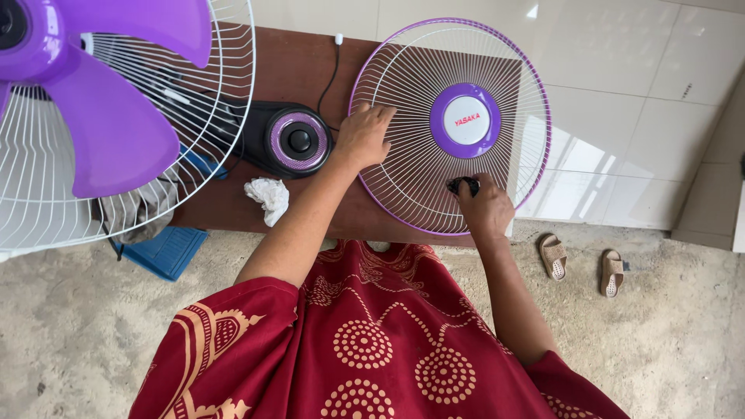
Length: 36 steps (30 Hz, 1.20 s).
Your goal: The person wipes the metal wire cage of a disassembled electric fan using a dark cloth, then switches to a white tissue to wipe the central hub. The fan cage is handled and rotated to access different areas, and the cleaning continues until the end of the clip.
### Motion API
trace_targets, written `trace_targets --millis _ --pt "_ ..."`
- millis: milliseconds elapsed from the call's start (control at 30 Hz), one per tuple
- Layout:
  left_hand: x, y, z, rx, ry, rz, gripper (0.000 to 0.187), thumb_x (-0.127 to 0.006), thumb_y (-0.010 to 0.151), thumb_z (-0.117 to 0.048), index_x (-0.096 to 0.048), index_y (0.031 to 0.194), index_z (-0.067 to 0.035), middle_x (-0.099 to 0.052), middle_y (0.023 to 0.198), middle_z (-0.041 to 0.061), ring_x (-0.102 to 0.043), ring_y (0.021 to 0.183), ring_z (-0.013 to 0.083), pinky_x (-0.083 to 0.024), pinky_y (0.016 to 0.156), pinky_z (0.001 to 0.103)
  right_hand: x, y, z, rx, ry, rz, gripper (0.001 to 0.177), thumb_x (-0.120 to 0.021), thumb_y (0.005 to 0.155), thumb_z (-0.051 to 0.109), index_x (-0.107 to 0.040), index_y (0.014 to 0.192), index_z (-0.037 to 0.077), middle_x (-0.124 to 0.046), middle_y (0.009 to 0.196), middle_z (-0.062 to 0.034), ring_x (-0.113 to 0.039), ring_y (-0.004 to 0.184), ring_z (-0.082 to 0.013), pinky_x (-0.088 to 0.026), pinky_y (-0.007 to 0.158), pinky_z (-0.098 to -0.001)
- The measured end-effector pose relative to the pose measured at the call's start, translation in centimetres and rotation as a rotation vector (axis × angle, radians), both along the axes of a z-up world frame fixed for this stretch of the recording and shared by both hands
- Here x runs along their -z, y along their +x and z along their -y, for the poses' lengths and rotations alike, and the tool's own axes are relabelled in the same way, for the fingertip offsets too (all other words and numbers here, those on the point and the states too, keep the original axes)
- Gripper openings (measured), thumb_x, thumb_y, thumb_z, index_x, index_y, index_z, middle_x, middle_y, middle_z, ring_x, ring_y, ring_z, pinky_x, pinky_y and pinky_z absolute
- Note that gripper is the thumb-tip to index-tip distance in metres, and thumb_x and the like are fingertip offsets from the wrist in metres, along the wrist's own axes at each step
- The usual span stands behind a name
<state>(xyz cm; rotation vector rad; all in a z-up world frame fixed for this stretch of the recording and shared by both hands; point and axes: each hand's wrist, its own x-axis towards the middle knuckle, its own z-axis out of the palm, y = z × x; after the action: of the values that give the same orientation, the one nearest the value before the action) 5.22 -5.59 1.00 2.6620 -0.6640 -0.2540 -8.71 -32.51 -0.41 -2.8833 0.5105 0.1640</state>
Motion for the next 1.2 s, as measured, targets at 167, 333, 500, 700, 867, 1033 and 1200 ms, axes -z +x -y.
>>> trace_targets --millis 167,333,500,700,867,1033,1200 --pt "0.1 0.3 -0.1 -0.019 0.003 -0.029 0.059 -0.082 0.082 -0.016 -0.059 0.136 -0.010 -0.068 0.125 0.006 -0.058 0.121 0.0299 -0.054 0.097 0.043 0.2 0.2 -0.7 0.105 0.045 -0.106 0.037 -0.070 0.092 0.036 -0.071 0.123 0.016 -0.079 0.088 -0.0071 -0.073 0.072 -0.0180 -0.058 0.063 -0.0350" --pt "0.2 -0.5 0.2 -0.040 -0.088 0.020 0.064 -0.085 0.076 -0.015 -0.060 0.134 -0.012 -0.067 0.124 0.008 -0.056 0.120 0.0318 -0.050 0.102 0.043 -0.6 -0.4 -1.0 0.098 0.028 -0.300 0.041 -0.068 0.094 0.041 -0.074 0.125 0.015 -0.077 0.096 -0.0106 -0.076 0.086 -0.0221 -0.060 0.075 -0.0382" --pt "0.2 -2.1 0.2 -0.057 -0.151 0.066 0.056 -0.084 0.076 -0.010 -0.063 0.127 -0.016 -0.065 0.123 0.007 -0.057 0.119 0.0320 -0.050 0.103 0.045 -1.2 -1.4 0.0 0.204 0.381 -0.058 0.036 -0.075 0.088 0.027 -0.074 0.113 0.002 -0.078 0.087 -0.0173 -0.074 0.067 -0.0217 -0.058 0.059 -0.0337" --pt "-0.2 -4.8 0.8 -0.124 -0.192 0.044 0.049 -0.085 0.077 -0.014 -0.064 0.120 -0.019 -0.064 0.117 0.009 -0.057 0.116 0.0320 -0.050 0.101 0.048 -1.2 -1.3 3.0 0.209 0.646 0.080 0.033 -0.075 0.085 0.016 -0.065 0.110 -0.003 -0.076 0.084 -0.0175 -0.075 0.060 -0.0193 -0.060 0.051 -0.0336" --pt "-1.1 -8.2 1.9 -0.222 -0.265 0.100 0.046 -0.088 0.076 -0.018 -0.064 0.116 -0.016 -0.064 0.116 0.012 -0.057 0.115 0.0340 -0.045 0.103 0.052 -1.8 2.4 7.7 -0.018 0.536 0.105 0.031 -0.080 0.084 0.017 -0.070 0.108 -0.001 -0.076 0.084 -0.0159 -0.074 0.063 -0.0190 -0.059 0.057 -0.0322" --pt "-1.2 -12.1 4.1 -0.322 -0.319 0.030 0.043 -0.084 0.081 -0.016 -0.063 0.118 -0.012 -0.064 0.119 0.013 -0.058 0.118 0.0342 -0.049 0.102 0.049 -1.9 7.0 10.6 -0.246 0.453 0.080 0.030 -0.079 0.084 0.018 -0.073 0.107 0.001 -0.077 0.086 -0.0153 -0.075 0.070 -0.0214 -0.060 0.065 -0.0348" --pt "0.0 -13.4 4.7 -0.298 -0.266 -0.104 0.042 -0.077 0.088 -0.014 -0.062 0.127 -0.008 -0.064 0.128 0.015 -0.060 0.121 0.0341 -0.050 0.105 0.048 -2.1 7.1 9.7 -0.277 0.383 0.065 0.028 -0.077 0.086 0.021 -0.075 0.111 0.008 -0.077 0.092 -0.0132 -0.075 0.076 -0.0255 -0.060 0.072 -0.0386"
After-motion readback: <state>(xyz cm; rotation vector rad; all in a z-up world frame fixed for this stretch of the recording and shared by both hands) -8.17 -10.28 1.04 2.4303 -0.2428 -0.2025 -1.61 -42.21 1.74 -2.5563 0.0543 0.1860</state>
